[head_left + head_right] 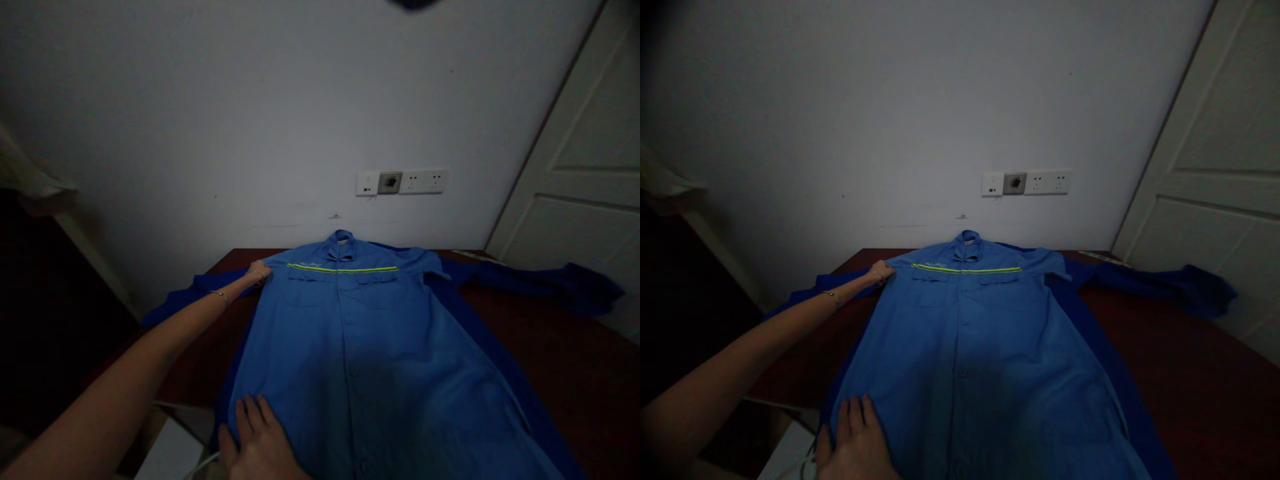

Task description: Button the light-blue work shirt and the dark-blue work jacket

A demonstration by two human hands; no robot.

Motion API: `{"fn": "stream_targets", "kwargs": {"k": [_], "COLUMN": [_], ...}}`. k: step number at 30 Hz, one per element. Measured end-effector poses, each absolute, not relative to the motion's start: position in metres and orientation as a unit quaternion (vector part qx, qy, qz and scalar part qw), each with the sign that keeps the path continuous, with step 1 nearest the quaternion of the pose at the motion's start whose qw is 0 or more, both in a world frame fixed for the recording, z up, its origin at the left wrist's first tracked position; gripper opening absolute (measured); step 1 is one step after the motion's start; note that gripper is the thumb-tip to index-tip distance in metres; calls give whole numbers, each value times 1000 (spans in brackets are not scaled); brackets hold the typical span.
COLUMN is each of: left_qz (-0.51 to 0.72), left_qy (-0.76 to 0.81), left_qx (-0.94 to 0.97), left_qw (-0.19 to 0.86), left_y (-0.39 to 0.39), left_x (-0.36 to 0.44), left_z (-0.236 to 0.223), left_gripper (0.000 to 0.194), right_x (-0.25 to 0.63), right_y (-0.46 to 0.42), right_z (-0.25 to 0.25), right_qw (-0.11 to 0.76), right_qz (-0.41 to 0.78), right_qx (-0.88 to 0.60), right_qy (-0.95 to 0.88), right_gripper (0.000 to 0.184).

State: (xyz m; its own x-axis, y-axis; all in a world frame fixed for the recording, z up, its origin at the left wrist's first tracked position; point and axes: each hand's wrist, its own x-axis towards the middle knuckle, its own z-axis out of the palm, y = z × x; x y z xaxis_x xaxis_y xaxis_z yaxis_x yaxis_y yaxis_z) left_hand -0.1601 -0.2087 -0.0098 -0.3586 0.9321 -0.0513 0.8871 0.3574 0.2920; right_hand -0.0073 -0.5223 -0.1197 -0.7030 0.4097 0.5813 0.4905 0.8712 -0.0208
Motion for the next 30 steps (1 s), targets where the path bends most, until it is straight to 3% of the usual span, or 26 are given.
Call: {"fn": "stream_targets", "kwargs": {"k": [11,14,16,20,24,30], "left_qz": [-16,-43,-45,-24,14,39], "left_qy": [756,727,704,639,553,528], "left_qx": [651,677,698,752,827,848], "left_qw": [-74,-106,-127,-160,-98,16], "left_y": [-225,-221,-215,-209,-209,-194], "left_x": [-135,-111,-90,-35,37,162], "left_z": [-11,-1,7,15,12,3], "left_gripper": [20,19,21,28,31,30], "right_x": [-22,28,85,227,343,392], "right_y": [-538,-527,-513,-489,-501,-544], "right_z": [-110,-90,-70,-35,-43,-78], "right_qw": [325,354,369,286,197,180], "right_qz": [-31,-57,-87,-111,-137,-158], "right_qx": [-223,-223,-247,-485,-652,-576], "right_qy": [-919,-907,-892,-819,-720,-782], "right_gripper": [27,28,39,32,31,36]}}
